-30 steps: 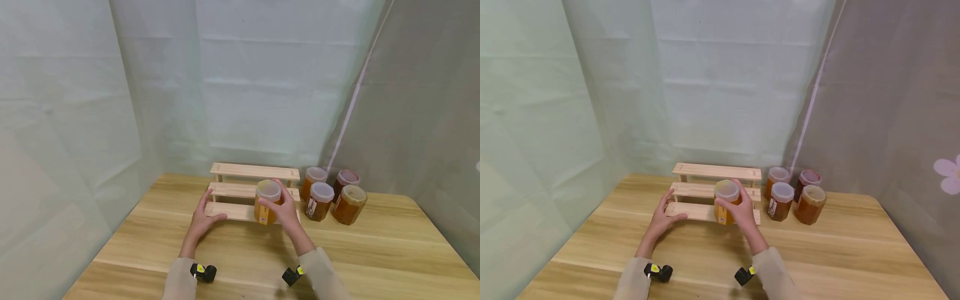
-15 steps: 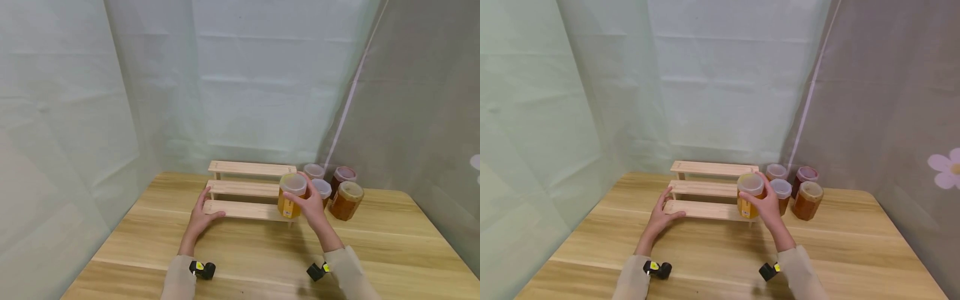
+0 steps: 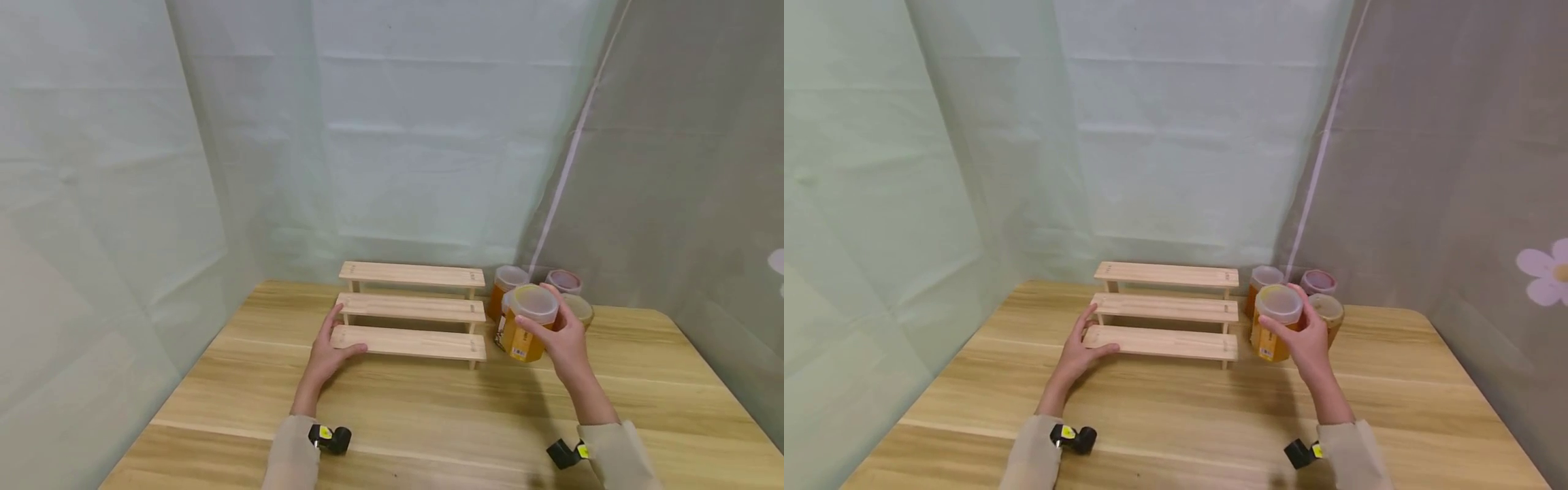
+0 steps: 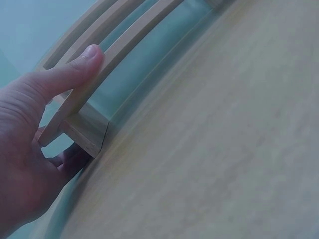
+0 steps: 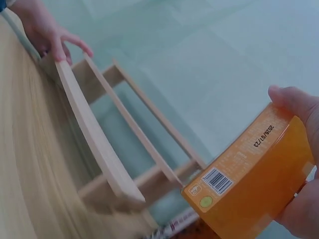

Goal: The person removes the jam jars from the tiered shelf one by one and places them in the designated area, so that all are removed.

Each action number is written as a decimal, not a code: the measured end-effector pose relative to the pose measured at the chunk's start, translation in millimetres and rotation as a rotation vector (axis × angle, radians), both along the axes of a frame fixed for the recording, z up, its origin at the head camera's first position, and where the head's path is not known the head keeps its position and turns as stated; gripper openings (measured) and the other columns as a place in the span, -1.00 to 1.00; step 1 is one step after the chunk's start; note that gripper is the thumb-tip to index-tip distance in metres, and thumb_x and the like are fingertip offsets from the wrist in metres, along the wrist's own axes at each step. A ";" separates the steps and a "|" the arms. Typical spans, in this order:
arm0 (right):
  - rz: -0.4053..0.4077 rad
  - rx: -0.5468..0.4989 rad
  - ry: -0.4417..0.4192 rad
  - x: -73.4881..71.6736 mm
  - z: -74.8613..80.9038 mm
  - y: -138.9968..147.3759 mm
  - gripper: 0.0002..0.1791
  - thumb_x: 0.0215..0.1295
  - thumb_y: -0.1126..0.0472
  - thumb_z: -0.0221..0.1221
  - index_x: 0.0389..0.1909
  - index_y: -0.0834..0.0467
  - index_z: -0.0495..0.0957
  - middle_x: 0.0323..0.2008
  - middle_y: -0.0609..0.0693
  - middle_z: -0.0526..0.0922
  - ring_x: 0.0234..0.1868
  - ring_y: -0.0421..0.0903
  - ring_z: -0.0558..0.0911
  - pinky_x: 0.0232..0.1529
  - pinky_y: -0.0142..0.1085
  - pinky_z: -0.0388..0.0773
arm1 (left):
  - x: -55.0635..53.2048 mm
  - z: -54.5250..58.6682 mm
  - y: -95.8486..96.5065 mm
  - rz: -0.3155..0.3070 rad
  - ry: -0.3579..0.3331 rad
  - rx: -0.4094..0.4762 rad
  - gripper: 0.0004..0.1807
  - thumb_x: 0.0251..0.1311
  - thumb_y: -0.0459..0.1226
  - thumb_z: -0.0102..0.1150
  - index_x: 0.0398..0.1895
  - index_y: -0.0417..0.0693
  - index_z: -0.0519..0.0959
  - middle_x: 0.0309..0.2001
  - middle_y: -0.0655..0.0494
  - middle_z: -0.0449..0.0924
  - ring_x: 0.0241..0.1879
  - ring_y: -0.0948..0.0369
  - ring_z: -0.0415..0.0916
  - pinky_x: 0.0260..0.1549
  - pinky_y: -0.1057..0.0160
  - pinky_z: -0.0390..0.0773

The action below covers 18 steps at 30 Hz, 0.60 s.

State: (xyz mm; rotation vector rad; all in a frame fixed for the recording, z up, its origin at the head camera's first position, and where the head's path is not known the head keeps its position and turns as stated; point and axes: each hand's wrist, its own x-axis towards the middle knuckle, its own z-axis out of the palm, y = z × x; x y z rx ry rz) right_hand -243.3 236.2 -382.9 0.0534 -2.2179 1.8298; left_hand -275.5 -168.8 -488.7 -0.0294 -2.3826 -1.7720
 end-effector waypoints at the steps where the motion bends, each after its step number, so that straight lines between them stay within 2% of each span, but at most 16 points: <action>1: -0.010 0.004 -0.011 1.2 -1.1 3.7 -0.24 0.22 0.25 0.32 0.41 -0.05 0.24 -0.07 -0.34 0.47 -0.10 -0.38 0.49 -0.14 -0.60 0.49 | 0.1 0.0 -0.4 0.001 0.002 0.000 0.15 -0.14 -0.25 0.57 0.51 0.35 0.06 0.29 -0.18 0.30 0.24 -0.09 0.30 0.27 -0.14 0.25; 11: -0.130 -0.028 -0.102 2.7 -21.9 21.6 -0.17 0.21 0.22 0.33 0.47 0.00 0.17 -0.07 -0.37 0.41 -0.08 -0.40 0.43 -0.13 -0.68 0.40 | -1.8 1.3 -6.1 -0.001 -0.002 0.026 0.15 -0.14 -0.27 0.56 0.51 0.36 0.05 0.29 -0.18 0.31 0.20 -0.09 0.36 0.26 -0.10 0.28; 15: -0.225 -0.033 -0.111 -1.4 -36.5 20.6 -0.21 0.16 0.18 0.37 0.41 -0.01 0.25 -0.11 -0.33 0.41 -0.11 -0.38 0.42 -0.16 -0.69 0.38 | -1.5 0.6 -8.7 0.006 0.000 0.024 0.15 -0.13 -0.28 0.56 0.51 0.36 0.06 0.27 -0.18 0.32 0.17 -0.09 0.38 0.23 -0.07 0.30; 18: -0.302 -0.049 -0.087 -5.3 -49.9 17.4 -0.27 0.12 0.18 0.41 0.32 0.01 0.34 -0.14 -0.30 0.43 -0.11 -0.36 0.42 -0.16 -0.68 0.36 | -1.1 -0.5 -10.2 0.010 0.007 0.020 0.14 -0.12 -0.28 0.55 0.51 0.33 0.06 0.25 -0.18 0.33 0.16 -0.08 0.38 0.21 -0.06 0.32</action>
